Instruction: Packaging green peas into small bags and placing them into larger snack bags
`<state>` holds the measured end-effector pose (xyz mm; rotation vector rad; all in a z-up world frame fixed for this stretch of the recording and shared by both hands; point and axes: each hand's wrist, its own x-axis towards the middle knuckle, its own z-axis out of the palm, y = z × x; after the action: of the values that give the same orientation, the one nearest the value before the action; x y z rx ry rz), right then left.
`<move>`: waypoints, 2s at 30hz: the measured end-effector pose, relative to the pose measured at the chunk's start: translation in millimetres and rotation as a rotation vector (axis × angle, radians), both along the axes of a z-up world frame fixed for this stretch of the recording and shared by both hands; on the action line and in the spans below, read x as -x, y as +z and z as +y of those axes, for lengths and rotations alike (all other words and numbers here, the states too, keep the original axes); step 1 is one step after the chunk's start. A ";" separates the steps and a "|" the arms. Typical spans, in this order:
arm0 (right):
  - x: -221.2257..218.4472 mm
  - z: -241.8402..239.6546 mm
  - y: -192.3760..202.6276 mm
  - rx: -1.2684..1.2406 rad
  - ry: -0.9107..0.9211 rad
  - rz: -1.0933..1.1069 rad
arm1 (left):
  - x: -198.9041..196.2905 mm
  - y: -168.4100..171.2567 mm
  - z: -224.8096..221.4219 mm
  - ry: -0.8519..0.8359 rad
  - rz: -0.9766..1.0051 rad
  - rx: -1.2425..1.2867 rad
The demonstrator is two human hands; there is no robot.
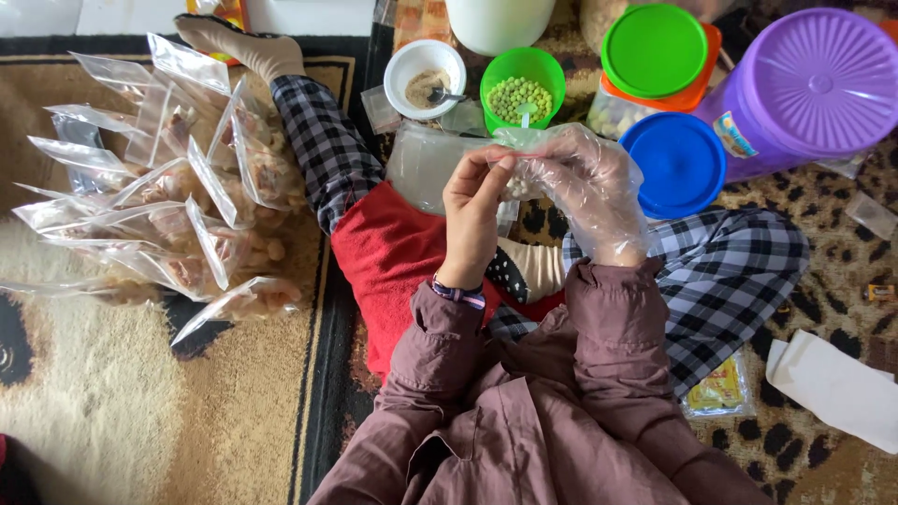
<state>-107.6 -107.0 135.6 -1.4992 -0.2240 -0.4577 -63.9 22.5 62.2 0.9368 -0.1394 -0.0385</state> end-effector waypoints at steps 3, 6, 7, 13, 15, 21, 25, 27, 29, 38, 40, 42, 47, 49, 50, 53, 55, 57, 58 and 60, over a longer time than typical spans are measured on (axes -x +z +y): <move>15.2 10.6 12.7 -0.024 0.013 -0.015 | 14.2 19.6 2.9 0.009 -0.037 0.012; 25.3 2.0 -3.6 -0.061 0.030 -0.061 | 31.9 29.6 2.9 0.006 -0.071 0.007; 28.4 -0.5 -2.8 -0.056 0.032 -0.065 | 35.8 34.2 3.7 0.008 -0.076 0.012; 47.7 2.6 7.5 0.212 -0.190 -0.137 | 43.3 22.0 -3.4 0.086 -0.145 0.043; 49.8 9.0 7.5 0.183 -0.281 -0.034 | 47.8 36.2 0.1 0.087 -0.098 0.035; 28.3 15.6 -26.4 -0.056 -0.326 0.019 | 52.7 60.8 3.9 0.073 -0.024 0.024; 19.3 30.7 -1.1 -0.159 -0.336 0.098 | 29.5 45.6 -4.3 0.061 -0.005 0.007; 12.2 22.5 -13.8 -0.161 -0.314 0.104 | 24.3 41.7 -4.9 0.057 0.021 -0.005; 6.8 24.7 -2.8 -0.165 -0.302 0.157 | 15.4 28.9 -9.9 0.046 0.054 -0.012; -32.3 -14.9 -44.4 -0.033 -0.207 0.214 | -19.3 -7.7 -33.0 0.058 0.128 -0.090; -38.0 -24.2 -44.8 -0.055 -0.199 0.228 | -23.6 -9.2 -40.7 0.049 0.152 -0.085; -42.3 -41.2 -54.4 0.129 -0.207 0.193 | -26.8 -7.1 -47.8 0.013 0.164 -0.093; -53.9 -56.7 -81.4 0.086 -0.210 0.167 | -39.3 -25.9 -50.6 0.000 0.149 -0.137; -59.3 -53.6 -80.1 0.083 -0.199 0.159 | -42.5 -30.9 -44.4 0.005 0.144 -0.160; -61.6 -51.1 -76.8 0.045 -0.155 0.164 | -43.2 -31.0 -41.3 0.030 0.133 -0.161; -66.0 -41.7 -61.2 0.029 -0.115 0.183 | -48.5 -26.7 -32.9 0.054 0.112 -0.158; -68.1 -37.6 -54.3 0.050 -0.110 0.189 | -52.1 -25.7 -29.6 0.060 0.095 -0.156; -69.2 -35.1 -51.7 0.157 -0.124 0.164 | -53.9 -27.2 -27.2 0.059 0.041 -0.147; -69.5 -35.7 -57.8 0.159 -0.122 0.167 | -54.2 -28.6 -25.5 0.061 0.044 -0.146; -70.7 -37.0 -69.5 0.160 -0.091 0.141 | -55.2 -30.8 -22.0 0.042 0.009 -0.165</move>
<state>-36.9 -144.0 66.1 -1.6960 -0.0835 -0.4121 -8.7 0.5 31.4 1.1036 -0.1092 -0.0159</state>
